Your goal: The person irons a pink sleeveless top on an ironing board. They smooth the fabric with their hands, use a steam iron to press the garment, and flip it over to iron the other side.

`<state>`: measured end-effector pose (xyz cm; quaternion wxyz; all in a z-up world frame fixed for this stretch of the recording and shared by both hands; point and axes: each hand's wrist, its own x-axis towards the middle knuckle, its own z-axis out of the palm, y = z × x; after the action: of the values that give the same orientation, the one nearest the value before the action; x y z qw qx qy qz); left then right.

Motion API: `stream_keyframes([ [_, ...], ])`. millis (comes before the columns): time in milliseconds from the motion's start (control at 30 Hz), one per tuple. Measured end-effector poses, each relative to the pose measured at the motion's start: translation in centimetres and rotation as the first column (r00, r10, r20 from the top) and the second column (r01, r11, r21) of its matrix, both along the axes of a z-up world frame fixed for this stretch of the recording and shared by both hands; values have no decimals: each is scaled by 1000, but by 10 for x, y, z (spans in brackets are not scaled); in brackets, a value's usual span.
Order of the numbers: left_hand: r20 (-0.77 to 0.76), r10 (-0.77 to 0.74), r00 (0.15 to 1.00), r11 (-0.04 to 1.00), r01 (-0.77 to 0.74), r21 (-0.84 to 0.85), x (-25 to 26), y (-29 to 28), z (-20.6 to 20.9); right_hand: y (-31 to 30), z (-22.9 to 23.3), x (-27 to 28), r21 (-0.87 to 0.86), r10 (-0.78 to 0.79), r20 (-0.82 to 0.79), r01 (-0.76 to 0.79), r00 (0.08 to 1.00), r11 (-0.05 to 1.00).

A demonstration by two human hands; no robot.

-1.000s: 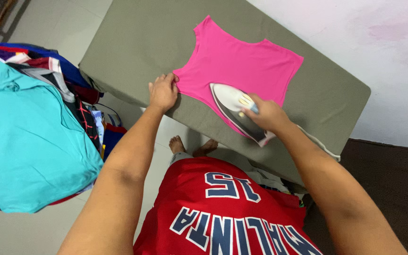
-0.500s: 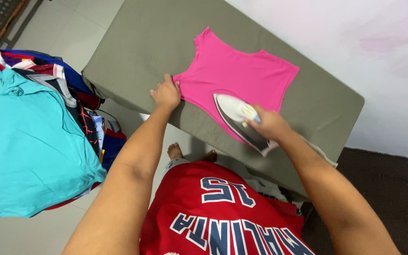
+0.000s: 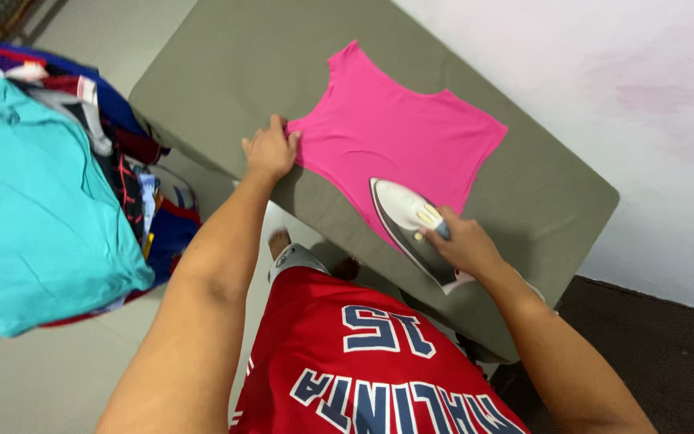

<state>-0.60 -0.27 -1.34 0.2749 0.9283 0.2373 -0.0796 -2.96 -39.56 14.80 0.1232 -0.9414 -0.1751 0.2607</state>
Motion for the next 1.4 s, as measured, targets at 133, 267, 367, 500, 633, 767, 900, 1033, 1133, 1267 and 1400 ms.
stream_keyframes([
  [133, -47, 91, 995, 995, -89, 36, 5, -8, 9, 46, 6, 26, -31, 4, -101, -8, 995, 999],
  [267, -59, 155, 986, 987, -157, -31, 8, -10, 17, 101, 12, 54, -106, -63, -238, 38, 969, 994],
  [367, 20, 155, 988, 988, -154, -23, 9, -10, 17, 129, 5, 69, 9, 74, -111, -73, 991, 997],
  [500, 55, 126, 991, 991, -123, -50, 0, -7, 9, 144, -7, 78, 69, 118, -31, -116, 992, 991],
  [633, 216, -9, 976, 999, 0, 39, -21, -5, 3, 135, -3, 74, 11, 73, -111, -72, 991, 997],
  [767, 394, -91, 915, 994, 56, 99, -38, 2, 2, 108, 8, 56, -49, 4, -186, -14, 983, 999],
  [900, 491, -72, 868, 996, 85, -5, -49, 11, 3, 110, 5, 55, 31, 105, -64, -103, 992, 994],
  [1033, 365, -50, 930, 987, 101, -124, -47, 20, 7, 152, 10, 71, -49, 32, -184, -41, 982, 998],
  [1133, 381, -45, 924, 982, 110, -151, -48, 23, 8, 187, 4, 86, 28, 176, -57, -174, 983, 984],
  [1267, 421, -27, 907, 981, 105, -163, -49, 25, 3, 218, -13, 100, 20, 245, 17, -245, 969, 969],
  [1400, 379, -7, 925, 984, 75, -162, -48, 25, -3, 205, -15, 99, 31, 270, 25, -271, 962, 962],
])
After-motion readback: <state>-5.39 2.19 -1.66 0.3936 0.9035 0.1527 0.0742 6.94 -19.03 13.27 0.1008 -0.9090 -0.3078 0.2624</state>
